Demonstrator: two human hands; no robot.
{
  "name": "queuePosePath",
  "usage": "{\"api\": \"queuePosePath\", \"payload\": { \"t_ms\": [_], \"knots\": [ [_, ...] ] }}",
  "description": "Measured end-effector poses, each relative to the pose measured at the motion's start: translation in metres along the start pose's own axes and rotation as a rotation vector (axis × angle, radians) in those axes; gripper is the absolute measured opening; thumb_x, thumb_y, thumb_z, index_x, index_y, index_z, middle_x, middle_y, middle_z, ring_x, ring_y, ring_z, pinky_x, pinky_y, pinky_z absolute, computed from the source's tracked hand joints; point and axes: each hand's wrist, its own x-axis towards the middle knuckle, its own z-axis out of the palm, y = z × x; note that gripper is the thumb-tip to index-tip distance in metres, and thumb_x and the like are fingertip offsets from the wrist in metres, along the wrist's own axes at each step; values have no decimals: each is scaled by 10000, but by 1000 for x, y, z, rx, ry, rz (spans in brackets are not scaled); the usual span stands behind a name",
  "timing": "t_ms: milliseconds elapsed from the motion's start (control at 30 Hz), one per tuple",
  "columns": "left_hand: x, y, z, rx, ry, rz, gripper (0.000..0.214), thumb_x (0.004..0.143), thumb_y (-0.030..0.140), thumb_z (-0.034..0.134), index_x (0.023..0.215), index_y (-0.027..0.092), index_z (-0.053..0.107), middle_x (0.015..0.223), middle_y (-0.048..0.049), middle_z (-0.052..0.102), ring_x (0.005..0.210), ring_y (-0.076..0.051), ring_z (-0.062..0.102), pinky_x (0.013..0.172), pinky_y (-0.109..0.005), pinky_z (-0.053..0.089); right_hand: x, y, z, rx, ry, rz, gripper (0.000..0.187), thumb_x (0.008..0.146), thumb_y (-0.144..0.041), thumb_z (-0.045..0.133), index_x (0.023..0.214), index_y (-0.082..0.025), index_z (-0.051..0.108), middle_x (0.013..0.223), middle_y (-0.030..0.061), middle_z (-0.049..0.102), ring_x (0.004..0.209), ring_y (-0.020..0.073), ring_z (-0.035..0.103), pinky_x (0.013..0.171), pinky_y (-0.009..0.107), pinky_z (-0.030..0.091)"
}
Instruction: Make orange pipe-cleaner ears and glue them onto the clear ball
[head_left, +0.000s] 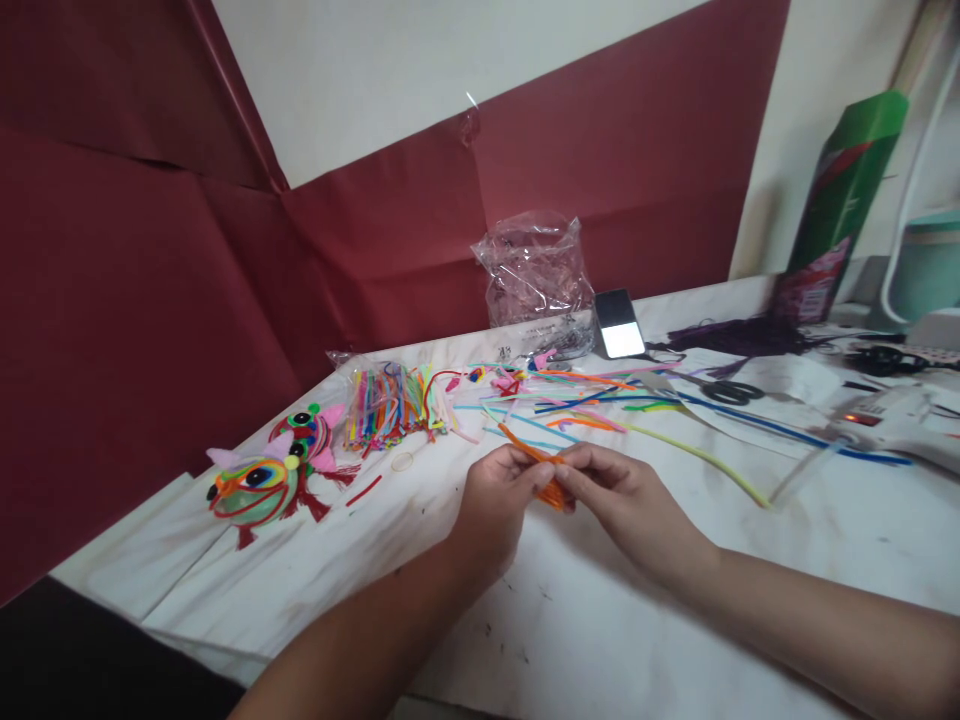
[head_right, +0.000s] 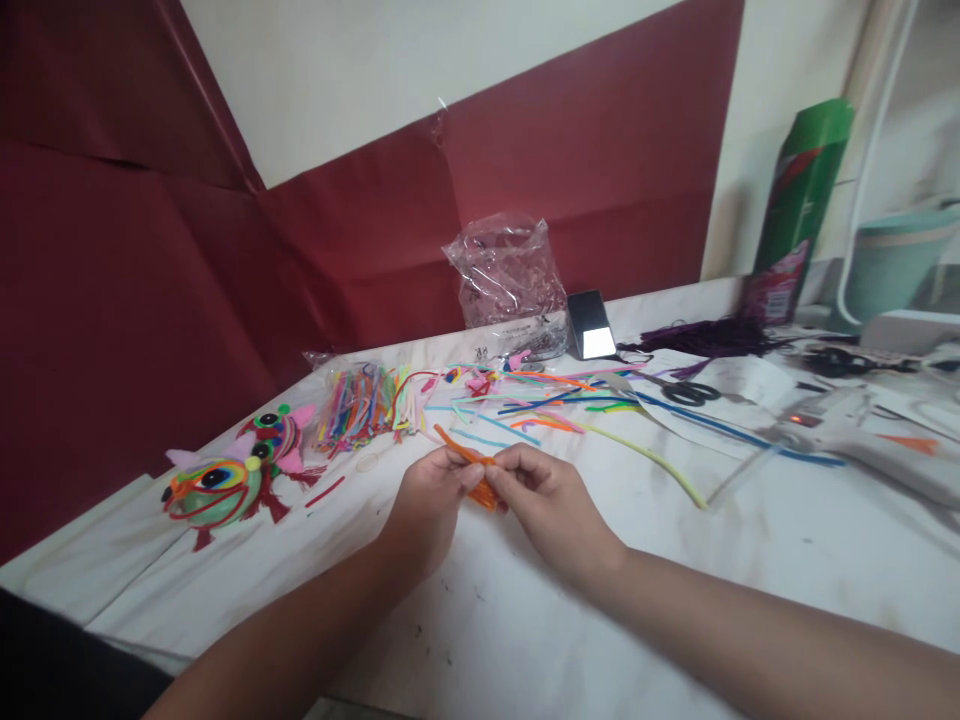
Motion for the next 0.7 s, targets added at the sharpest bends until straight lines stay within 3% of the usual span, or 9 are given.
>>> {"api": "queuePosePath", "payload": {
  "t_ms": [300, 367, 433, 567, 700],
  "knots": [
    [8, 1, -8, -26, 75, -59, 176, 652, 254, 674, 646, 129, 550, 596, 0, 577, 573, -102, 503, 620, -257, 383, 9, 2, -9, -161, -56, -73, 269, 840, -397, 478, 714, -195, 603, 674, 21, 596, 651, 160, 554, 641, 301, 451],
    [9, 2, -9, -36, 47, -109, 202, 628, 274, 686, 619, 127, 549, 574, 1, 562, 547, -96, 481, 589, -249, 364, 15, 3, -16, -245, 14, -178, 213, 846, -353, 472, 823, -204, 622, 789, 45, 629, 702, 174, 576, 659, 320, 473],
    [10, 3, -9, -24, -4, -153, 237, 606, 297, 705, 584, 126, 542, 548, 4, 539, 521, -90, 460, 561, -243, 347, 20, 3, -23, -356, 51, -375, 197, 843, -288, 479, 967, -226, 619, 957, 72, 639, 852, 206, 591, 745, 360, 484],
    [9, 3, -10, 13, -140, -192, 268, 589, 346, 728, 619, 124, 581, 579, -12, 551, 551, -110, 474, 545, -247, 351, 27, 1, -31, -554, -159, -746, 346, 854, -157, 423, 1149, -272, 564, 1275, 79, 526, 1202, 231, 438, 968, 450, 376],
    [9, 4, -11, 58, -236, -213, 267, 591, 369, 726, 665, 126, 641, 597, -30, 579, 588, -134, 495, 558, -256, 355, 31, 4, -34, -690, -325, -825, 336, 851, -132, 429, 1121, -256, 587, 1325, 66, 495, 1298, 235, 316, 1000, 457, 333]
  ]
}}
